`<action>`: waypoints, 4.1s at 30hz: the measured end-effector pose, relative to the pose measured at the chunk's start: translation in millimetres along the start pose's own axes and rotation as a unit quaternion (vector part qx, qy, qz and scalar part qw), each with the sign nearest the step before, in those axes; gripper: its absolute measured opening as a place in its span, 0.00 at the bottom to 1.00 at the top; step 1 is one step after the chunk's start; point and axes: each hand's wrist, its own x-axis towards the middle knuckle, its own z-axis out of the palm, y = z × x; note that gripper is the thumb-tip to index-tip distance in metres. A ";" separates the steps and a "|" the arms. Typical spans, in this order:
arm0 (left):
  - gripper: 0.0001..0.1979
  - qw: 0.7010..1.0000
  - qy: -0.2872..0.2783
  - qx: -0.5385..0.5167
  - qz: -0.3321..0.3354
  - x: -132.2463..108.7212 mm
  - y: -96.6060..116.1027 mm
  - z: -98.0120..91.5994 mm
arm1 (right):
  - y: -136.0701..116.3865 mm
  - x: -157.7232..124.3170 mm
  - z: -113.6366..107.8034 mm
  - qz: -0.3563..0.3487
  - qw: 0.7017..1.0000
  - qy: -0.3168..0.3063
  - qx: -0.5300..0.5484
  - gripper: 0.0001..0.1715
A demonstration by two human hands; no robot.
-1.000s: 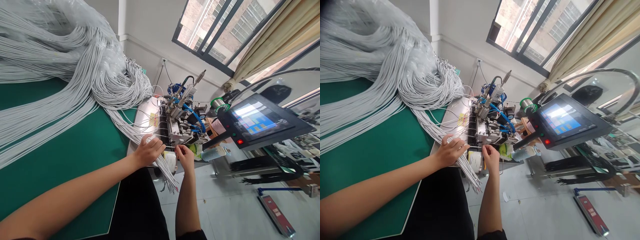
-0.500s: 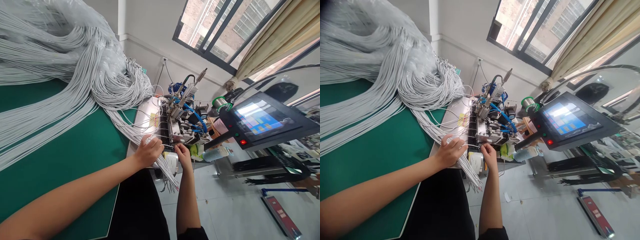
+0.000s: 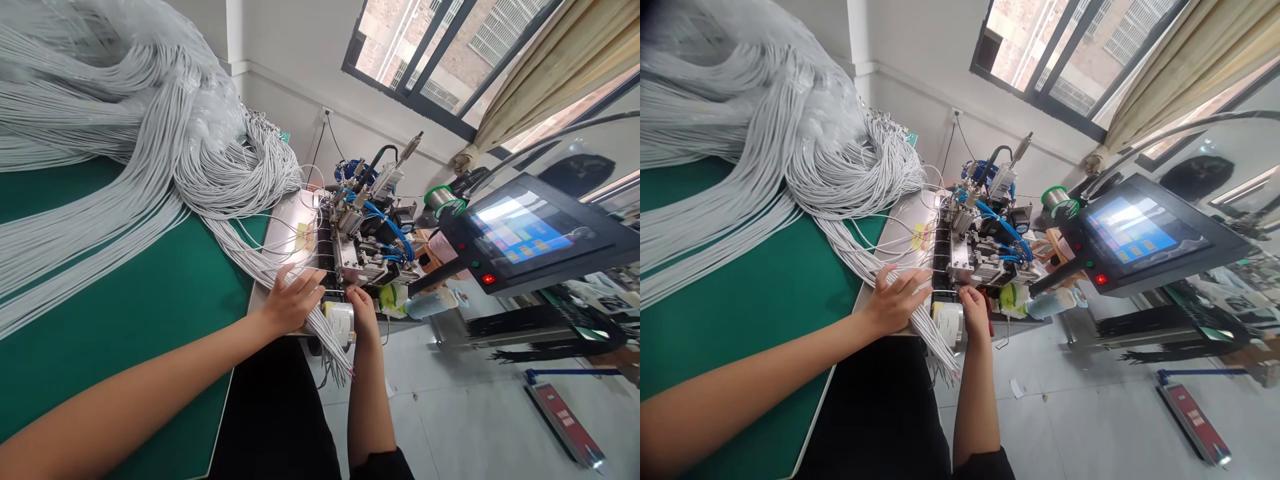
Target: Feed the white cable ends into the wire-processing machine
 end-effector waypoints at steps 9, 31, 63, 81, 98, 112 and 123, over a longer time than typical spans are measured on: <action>0.10 1.000 -0.005 -0.008 0.007 0.9 -0.3 -1.1 | 2.2 -9.3 -1.6 0.014 0.999 0.016 0.029 0.20; 0.10 0.999 -0.028 -0.017 -0.003 0.1 -0.9 -1.2 | -64.0 -112.2 -50.0 -0.036 0.928 -0.252 -0.271 0.10; 0.11 0.999 0.029 0.006 0.045 0.1 -1.0 -2.0 | -29.6 -20.7 -26.8 -0.002 0.998 -0.057 0.006 0.20; 0.09 0.999 0.012 0.004 0.041 1.8 -0.8 -0.3 | -17.0 -13.0 -15.1 -0.129 0.965 0.046 -0.222 0.16; 0.09 0.999 -0.034 0.024 0.022 2.6 1.2 1.6 | 4.2 -0.3 -0.5 0.008 0.999 -0.012 0.041 0.18; 0.12 0.998 -0.057 -0.007 -0.006 -1.5 -2.0 5.4 | -7.1 -37.0 -31.6 -0.026 0.998 0.042 -0.038 0.21; 0.11 0.999 -0.045 -0.024 0.017 0.4 -2.6 -0.6 | -49.3 -100.5 -57.7 -0.035 0.947 -0.184 -0.261 0.13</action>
